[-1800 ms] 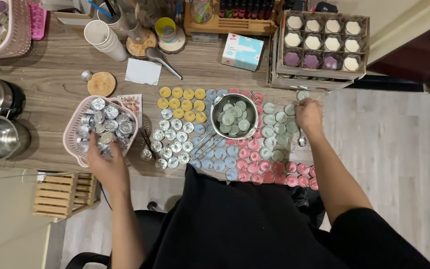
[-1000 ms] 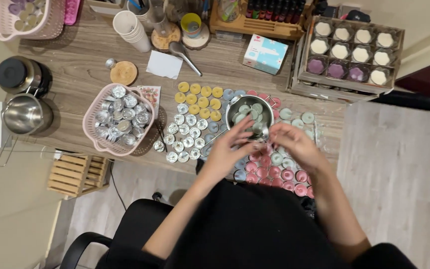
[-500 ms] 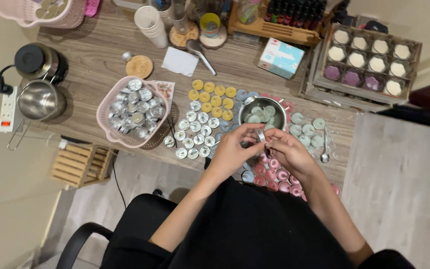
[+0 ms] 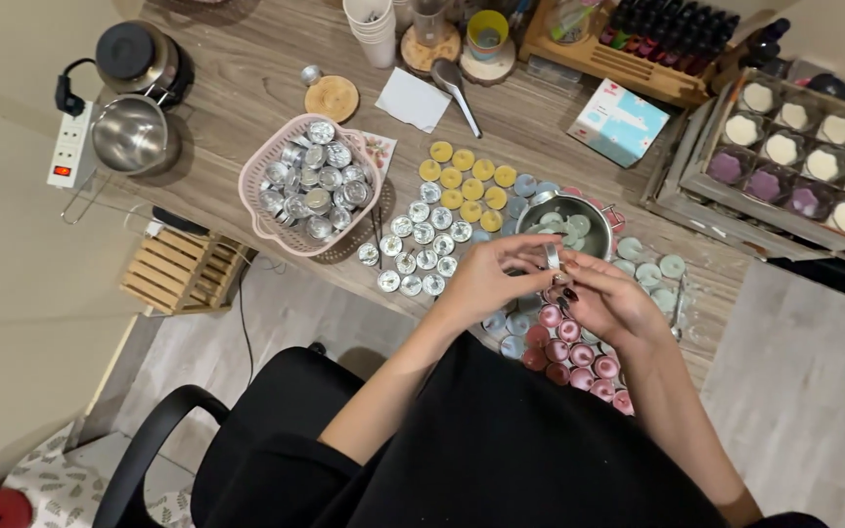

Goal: Organizing small tea light candles and arranging them in various containers and patterns on a workspace.

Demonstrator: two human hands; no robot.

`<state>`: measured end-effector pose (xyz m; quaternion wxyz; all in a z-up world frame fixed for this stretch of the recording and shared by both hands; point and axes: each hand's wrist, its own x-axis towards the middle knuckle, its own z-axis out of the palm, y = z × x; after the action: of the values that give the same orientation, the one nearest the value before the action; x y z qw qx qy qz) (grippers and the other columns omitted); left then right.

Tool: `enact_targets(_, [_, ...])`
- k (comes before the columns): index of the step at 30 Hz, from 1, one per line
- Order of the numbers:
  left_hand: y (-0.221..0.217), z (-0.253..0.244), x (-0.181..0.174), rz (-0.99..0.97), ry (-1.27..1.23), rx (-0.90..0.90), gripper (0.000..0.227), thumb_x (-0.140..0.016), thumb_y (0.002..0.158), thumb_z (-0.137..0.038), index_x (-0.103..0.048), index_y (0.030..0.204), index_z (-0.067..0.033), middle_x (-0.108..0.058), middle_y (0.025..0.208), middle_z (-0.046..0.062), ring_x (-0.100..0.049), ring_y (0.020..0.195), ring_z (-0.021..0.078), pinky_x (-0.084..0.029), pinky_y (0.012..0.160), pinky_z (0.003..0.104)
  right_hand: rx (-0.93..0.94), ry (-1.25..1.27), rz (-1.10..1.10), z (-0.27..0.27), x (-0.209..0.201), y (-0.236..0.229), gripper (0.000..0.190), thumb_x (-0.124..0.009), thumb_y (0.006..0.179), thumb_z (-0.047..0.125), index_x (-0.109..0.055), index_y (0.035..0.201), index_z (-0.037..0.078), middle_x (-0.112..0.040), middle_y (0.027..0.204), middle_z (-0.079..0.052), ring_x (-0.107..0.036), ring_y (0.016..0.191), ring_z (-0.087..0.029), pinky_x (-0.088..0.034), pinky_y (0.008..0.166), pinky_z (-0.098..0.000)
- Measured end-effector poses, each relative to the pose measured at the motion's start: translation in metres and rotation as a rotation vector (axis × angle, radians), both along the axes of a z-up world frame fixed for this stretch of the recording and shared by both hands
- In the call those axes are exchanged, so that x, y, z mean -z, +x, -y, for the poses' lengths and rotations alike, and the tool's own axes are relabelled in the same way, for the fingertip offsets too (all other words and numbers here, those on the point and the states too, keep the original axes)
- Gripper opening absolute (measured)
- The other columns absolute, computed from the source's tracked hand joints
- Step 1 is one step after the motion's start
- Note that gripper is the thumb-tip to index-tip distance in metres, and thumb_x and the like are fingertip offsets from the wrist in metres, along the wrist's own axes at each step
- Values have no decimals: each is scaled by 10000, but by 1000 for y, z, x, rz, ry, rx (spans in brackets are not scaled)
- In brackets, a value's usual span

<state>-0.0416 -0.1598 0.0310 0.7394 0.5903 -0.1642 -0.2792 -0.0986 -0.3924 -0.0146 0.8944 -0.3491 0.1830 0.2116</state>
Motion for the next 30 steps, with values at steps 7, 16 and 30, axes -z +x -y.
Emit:
enact_targets(7, [11,7,7,-32,-138,42,525,-768,914,-63,-621,1411,23,-746,1132,111,-704,1024,120,-572,914,260,-20,10,54,-3,-20,7,327,-540,1004,71,-597,1300,-56,-697,1138,-138,-666,1027,-210,-514,916,-366])
enact_targets(16, [19,7,30,-89,-135,1,501,-743,923,-29,-611,1402,27,-739,1155,117,-708,990,114,-572,875,243,137,101,125,-23,7,9,246,-560,1046,51,-601,1268,-48,-688,1149,-121,-645,1057,-199,-491,955,-347])
enact_targets(30, [51,-95,64,47,218,-485,498,-727,913,-70,-656,1407,-87,-742,1071,73,-670,884,105,-535,785,262,1,-858,158,28,32,15,143,-638,1033,145,-636,1093,15,-611,906,-54,-512,763,-112,-407,687,-272])
